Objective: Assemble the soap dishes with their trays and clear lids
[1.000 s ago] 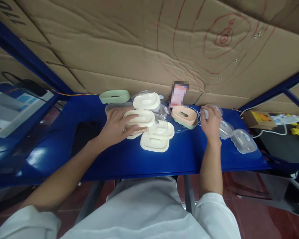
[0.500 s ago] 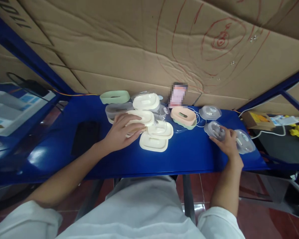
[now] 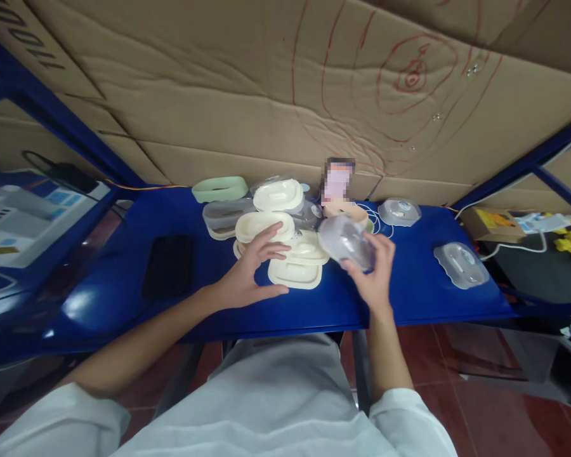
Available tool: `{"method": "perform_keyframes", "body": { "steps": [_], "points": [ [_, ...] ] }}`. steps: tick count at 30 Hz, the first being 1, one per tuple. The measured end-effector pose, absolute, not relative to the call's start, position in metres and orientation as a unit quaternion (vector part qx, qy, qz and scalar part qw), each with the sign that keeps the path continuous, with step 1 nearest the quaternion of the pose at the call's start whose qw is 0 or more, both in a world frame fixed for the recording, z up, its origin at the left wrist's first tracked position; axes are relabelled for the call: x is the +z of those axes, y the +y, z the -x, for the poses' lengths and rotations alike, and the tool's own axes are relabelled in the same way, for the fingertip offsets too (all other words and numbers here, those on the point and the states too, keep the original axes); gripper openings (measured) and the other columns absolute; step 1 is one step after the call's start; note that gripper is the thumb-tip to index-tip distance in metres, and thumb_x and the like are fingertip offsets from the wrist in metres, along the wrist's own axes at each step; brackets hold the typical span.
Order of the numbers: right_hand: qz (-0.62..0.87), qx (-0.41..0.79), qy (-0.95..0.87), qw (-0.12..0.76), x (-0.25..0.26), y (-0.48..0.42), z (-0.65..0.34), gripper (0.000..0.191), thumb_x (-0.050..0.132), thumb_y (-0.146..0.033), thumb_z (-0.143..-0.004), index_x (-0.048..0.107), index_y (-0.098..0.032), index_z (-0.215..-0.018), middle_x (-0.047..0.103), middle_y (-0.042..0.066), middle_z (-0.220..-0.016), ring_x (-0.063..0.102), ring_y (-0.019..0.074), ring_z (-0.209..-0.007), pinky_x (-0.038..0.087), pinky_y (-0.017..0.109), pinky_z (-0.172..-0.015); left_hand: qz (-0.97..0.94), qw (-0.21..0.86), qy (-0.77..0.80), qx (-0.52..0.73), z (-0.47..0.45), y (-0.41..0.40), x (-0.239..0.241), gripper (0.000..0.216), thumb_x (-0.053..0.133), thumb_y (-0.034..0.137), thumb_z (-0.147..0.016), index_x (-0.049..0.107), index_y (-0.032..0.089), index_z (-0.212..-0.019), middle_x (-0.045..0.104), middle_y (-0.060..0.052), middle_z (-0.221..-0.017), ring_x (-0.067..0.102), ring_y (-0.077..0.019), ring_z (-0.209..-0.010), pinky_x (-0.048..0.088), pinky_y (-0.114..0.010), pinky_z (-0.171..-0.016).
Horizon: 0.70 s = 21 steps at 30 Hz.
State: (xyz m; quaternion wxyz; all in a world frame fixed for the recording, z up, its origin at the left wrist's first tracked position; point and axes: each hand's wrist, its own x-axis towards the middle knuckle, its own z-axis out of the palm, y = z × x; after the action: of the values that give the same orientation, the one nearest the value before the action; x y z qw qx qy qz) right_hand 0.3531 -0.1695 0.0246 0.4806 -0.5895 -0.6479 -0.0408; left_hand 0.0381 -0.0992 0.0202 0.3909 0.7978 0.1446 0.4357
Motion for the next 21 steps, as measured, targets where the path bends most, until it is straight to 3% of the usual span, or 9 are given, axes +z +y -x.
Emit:
{"method": "perform_keyframes", "body": {
  "steps": [2, 5, 9, 12, 15, 19, 21],
  "points": [
    [0.521, 0.002, -0.724, 0.452, 0.032, -0.161, -0.316, 0.067, 0.077, -0.068, -0.091, 0.061, -0.034, -0.146, 0.056, 0.013, -0.135, 0.060, 0.0384, -0.133, 0.055, 0.062, -0.113, -0.783, 0.408, 0.155, 0.443, -0.036, -0.097, 0.017, 0.120, 0.092, 0.054, -0.088, 0.011, 0.044, -0.176, 0.026, -0.021, -0.180, 0.060, -0.0398, -0.147, 0.063, -0.058, -0.111],
    [0.429, 0.030, -0.801, 0.416, 0.037, -0.138, -0.282, 0.073, 0.077, -0.080, -0.085, 0.064, -0.036, -0.142, 0.057, 0.013, -0.131, 0.062, 0.0391, -0.131, 0.054, 0.060, -0.117, -0.779, 0.349, 0.198, 0.482, -0.028, -0.088, 0.016, 0.117, 0.095, 0.060, -0.082, 0.025, 0.038, -0.173, 0.042, -0.019, -0.171, 0.051, -0.0422, -0.154, 0.049, -0.065, -0.125],
    [0.418, 0.042, -0.784, 0.456, 0.043, -0.098, -0.289, 0.084, 0.047, -0.096, -0.092, 0.064, -0.030, -0.141, 0.060, 0.013, -0.127, 0.065, 0.0356, -0.125, 0.057, 0.059, -0.111, -0.768, 0.311, 0.220, 0.515, -0.018, -0.077, 0.022, 0.112, 0.096, 0.062, -0.079, 0.034, 0.034, -0.168, 0.050, -0.018, -0.164, 0.055, -0.0396, -0.151, 0.046, -0.061, -0.127],
    [0.504, -0.019, -0.727, 0.466, 0.041, -0.075, -0.316, 0.076, 0.055, -0.087, -0.096, 0.064, -0.028, -0.143, 0.062, 0.014, -0.131, 0.062, 0.0337, -0.130, 0.054, 0.058, -0.113, -0.764, 0.303, 0.235, 0.520, -0.016, -0.073, 0.025, 0.110, 0.094, 0.062, -0.082, 0.034, 0.032, -0.168, 0.052, -0.018, -0.162, 0.056, -0.0383, -0.150, 0.046, -0.059, -0.127],
    [0.596, -0.070, -0.688, 0.409, 0.031, -0.064, -0.339, 0.070, 0.067, -0.079, -0.095, 0.066, -0.026, -0.141, 0.062, 0.016, -0.139, 0.060, 0.0345, -0.136, 0.050, 0.060, -0.117, -0.767, 0.287, 0.252, 0.516, -0.015, -0.071, 0.024, 0.107, 0.093, 0.064, -0.082, 0.036, 0.030, -0.166, 0.051, -0.018, -0.163, 0.054, -0.0393, -0.151, 0.044, -0.060, -0.129],
    [0.626, -0.077, -0.706, 0.324, 0.020, -0.063, -0.347, 0.065, 0.060, -0.072, -0.103, 0.066, -0.022, -0.145, 0.063, 0.020, -0.153, 0.050, 0.0407, -0.151, 0.033, 0.071, -0.125, -0.769, 0.286, 0.263, 0.508, -0.015, -0.070, 0.021, 0.104, 0.093, 0.065, -0.082, 0.040, 0.029, -0.164, 0.051, -0.018, -0.163, 0.053, -0.0399, -0.151, 0.043, -0.059, -0.129],
    [0.606, -0.083, -0.718, 0.332, 0.023, -0.069, -0.338, 0.060, 0.052, -0.066, -0.108, 0.064, -0.023, -0.149, 0.061, 0.019, -0.158, 0.045, 0.0408, -0.157, 0.024, 0.072, -0.129, -0.770, 0.286, 0.262, 0.507, -0.016, -0.070, 0.021, 0.102, 0.093, 0.065, -0.082, 0.042, 0.029, -0.163, 0.052, -0.018, -0.162, 0.053, -0.0397, -0.151, 0.043, -0.059, -0.129]
  ]
}}
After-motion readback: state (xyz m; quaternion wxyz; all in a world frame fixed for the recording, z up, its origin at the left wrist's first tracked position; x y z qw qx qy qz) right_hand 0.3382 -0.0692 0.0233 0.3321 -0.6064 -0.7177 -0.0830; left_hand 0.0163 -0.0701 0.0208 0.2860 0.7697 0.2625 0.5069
